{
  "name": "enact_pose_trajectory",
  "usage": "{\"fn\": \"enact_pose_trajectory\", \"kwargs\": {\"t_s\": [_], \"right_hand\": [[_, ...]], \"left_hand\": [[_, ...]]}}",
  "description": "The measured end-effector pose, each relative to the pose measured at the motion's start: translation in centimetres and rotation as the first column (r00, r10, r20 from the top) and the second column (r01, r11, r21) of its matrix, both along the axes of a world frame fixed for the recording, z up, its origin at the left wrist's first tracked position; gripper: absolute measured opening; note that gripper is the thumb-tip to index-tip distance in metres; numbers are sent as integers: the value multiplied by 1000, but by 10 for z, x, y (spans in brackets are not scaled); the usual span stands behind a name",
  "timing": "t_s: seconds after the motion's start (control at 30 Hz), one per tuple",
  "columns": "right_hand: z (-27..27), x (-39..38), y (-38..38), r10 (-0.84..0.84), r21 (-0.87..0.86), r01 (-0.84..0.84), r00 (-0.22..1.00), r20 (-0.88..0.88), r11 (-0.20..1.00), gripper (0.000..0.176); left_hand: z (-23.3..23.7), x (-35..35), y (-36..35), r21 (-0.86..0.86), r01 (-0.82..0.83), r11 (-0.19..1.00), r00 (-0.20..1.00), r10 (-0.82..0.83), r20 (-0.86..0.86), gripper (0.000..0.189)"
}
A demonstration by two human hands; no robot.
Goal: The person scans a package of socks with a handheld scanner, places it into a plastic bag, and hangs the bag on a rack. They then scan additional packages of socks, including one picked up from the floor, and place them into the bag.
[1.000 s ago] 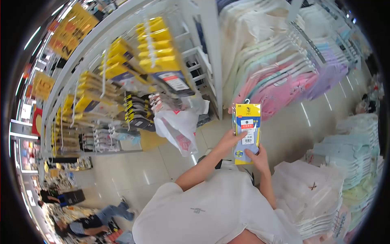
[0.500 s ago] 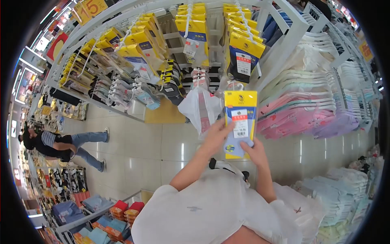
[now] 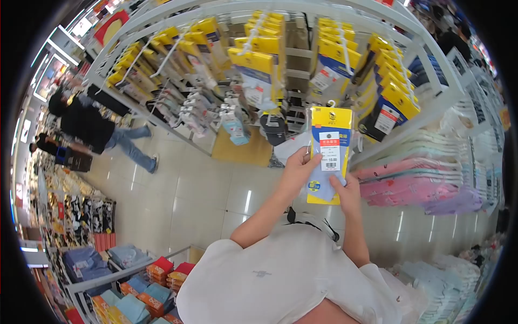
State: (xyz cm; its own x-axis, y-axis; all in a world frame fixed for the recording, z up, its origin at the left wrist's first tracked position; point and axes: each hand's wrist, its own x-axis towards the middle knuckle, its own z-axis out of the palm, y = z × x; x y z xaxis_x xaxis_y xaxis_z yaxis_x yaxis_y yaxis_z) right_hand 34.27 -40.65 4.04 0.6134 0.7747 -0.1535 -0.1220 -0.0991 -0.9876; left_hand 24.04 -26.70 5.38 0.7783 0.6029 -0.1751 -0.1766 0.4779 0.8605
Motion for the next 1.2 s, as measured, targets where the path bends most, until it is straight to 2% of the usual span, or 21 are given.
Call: {"fn": "enact_pose_trajectory", "kwargs": {"t_s": [0.03,0.07,0.1,0.13,0.17,0.2,0.23,0.3,0.33,0.43,0.53,0.63,0.73,0.8,0.83,1.03,1.2], "right_hand": [[4,-2,4,0,6,0,1000,-2,1000,28],[8,-5,6,2,-39,1,997,80,999,28],[15,-6,6,4,-83,10,986,165,996,28],[20,-5,11,7,-118,24,967,255,993,29],[20,-6,13,28,-119,27,896,443,993,32],[18,-6,13,43,-120,39,789,613,992,36],[20,-5,15,51,-115,58,645,763,992,40],[25,-11,18,68,-77,5,423,904,997,49],[29,-17,20,70,-67,-20,299,952,998,53],[52,-43,23,50,-46,-22,335,941,999,56],[57,-40,14,74,0,-141,521,850,990,58],[50,-27,5,-108,87,68,440,892,994,54],[57,-17,5,-189,134,134,703,686,982,42],[46,-12,1,-107,111,76,945,309,991,36],[43,-10,1,-57,113,46,994,91,992,33],[49,-14,-2,-99,115,101,995,-17,988,27],[48,-16,-6,-119,125,121,993,-22,985,26]], "left_hand": [[-2,-2,2,65,-39,997,999,40,-13,44],[-4,-3,1,125,-71,990,997,74,-26,53],[-5,-5,-4,298,-142,944,981,176,-88,60],[-4,-4,-7,471,-196,860,950,285,-125,68],[-4,-5,-10,628,-221,746,909,391,-145,76],[-3,-5,-10,630,-150,762,930,325,-173,91],[0,-3,-12,565,-150,812,955,266,-129,90],[7,1,-22,424,-105,900,991,130,-32,87],[3,4,-22,354,-69,933,996,84,-27,72],[7,-3,-8,-4,-131,991,986,130,-109,56],[15,-9,-5,-245,-262,933,937,307,165,36],[23,-18,0,-336,-200,920,943,274,187,33],[29,-19,1,-369,-157,916,942,252,224,36],[32,-19,1,-366,-148,919,943,243,228,37],[32,-18,3,-357,-146,923,949,232,212,37],[31,-18,5,-401,-72,913,956,177,233,42],[34,-17,1,-403,-57,913,950,173,258,47]]}}
